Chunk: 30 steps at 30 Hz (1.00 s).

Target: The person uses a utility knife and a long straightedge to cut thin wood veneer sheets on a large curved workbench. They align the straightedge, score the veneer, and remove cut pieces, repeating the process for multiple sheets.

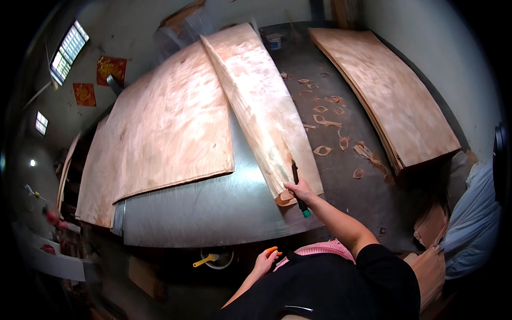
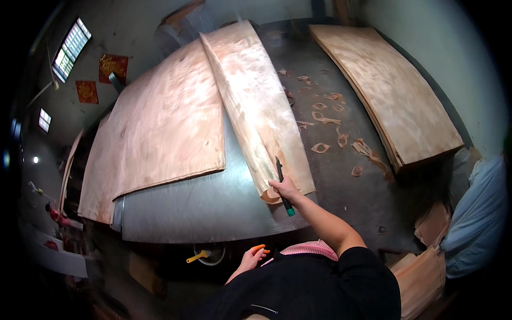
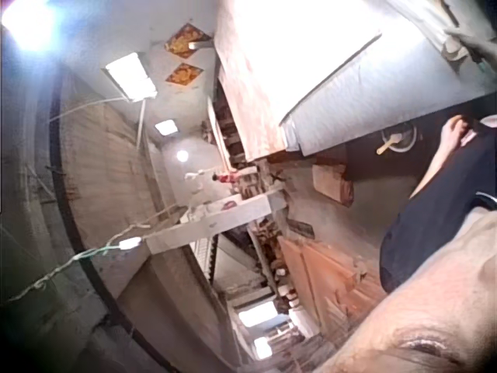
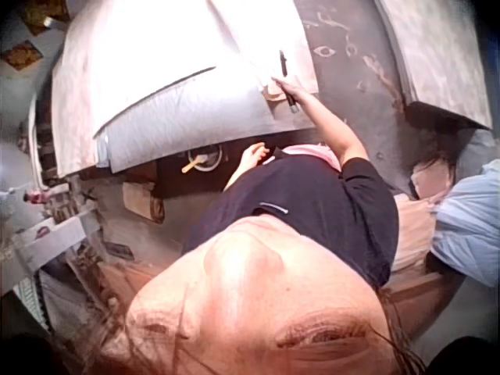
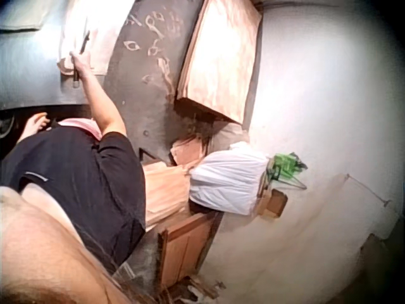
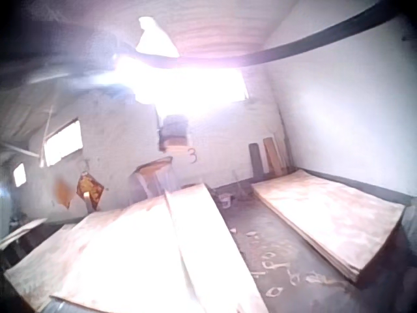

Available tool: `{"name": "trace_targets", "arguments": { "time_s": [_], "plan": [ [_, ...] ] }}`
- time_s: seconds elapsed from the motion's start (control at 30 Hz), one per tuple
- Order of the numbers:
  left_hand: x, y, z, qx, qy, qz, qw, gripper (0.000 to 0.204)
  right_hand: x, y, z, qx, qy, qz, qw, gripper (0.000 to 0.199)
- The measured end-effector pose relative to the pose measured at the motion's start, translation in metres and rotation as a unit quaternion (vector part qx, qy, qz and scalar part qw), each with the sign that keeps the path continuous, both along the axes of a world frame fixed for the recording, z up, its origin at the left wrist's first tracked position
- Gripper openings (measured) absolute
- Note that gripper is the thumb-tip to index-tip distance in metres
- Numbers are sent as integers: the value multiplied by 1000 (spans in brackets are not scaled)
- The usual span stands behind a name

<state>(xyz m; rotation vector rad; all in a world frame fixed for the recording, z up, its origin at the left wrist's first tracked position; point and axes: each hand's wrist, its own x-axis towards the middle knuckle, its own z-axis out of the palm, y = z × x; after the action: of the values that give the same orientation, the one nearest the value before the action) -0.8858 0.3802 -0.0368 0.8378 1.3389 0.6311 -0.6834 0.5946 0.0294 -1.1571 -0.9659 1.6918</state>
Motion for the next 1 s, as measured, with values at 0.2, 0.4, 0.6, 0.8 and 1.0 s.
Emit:
{"name": "trace_targets", "arguments": {
  "time_s": [0.2,0.4,0.6,0.8,1.0],
  "plan": [
    [97,71,4,93,56,-46,993,32,140,2,-10,-45,161,0,986,29],
    [243,120,14,80,8,-111,991,34,331,-21,-15,-101,179,-57,977,22],
    [356,147,-18,57,49,-201,977,33,494,-54,-19,-87,110,-123,982,22],
    [453,200,-61,-117,19,-124,985,38,616,-55,-25,-57,88,-169,980,13],
    [568,268,-155,-241,38,38,969,54,733,-18,-12,-56,76,-223,970,5]
  ]
}}
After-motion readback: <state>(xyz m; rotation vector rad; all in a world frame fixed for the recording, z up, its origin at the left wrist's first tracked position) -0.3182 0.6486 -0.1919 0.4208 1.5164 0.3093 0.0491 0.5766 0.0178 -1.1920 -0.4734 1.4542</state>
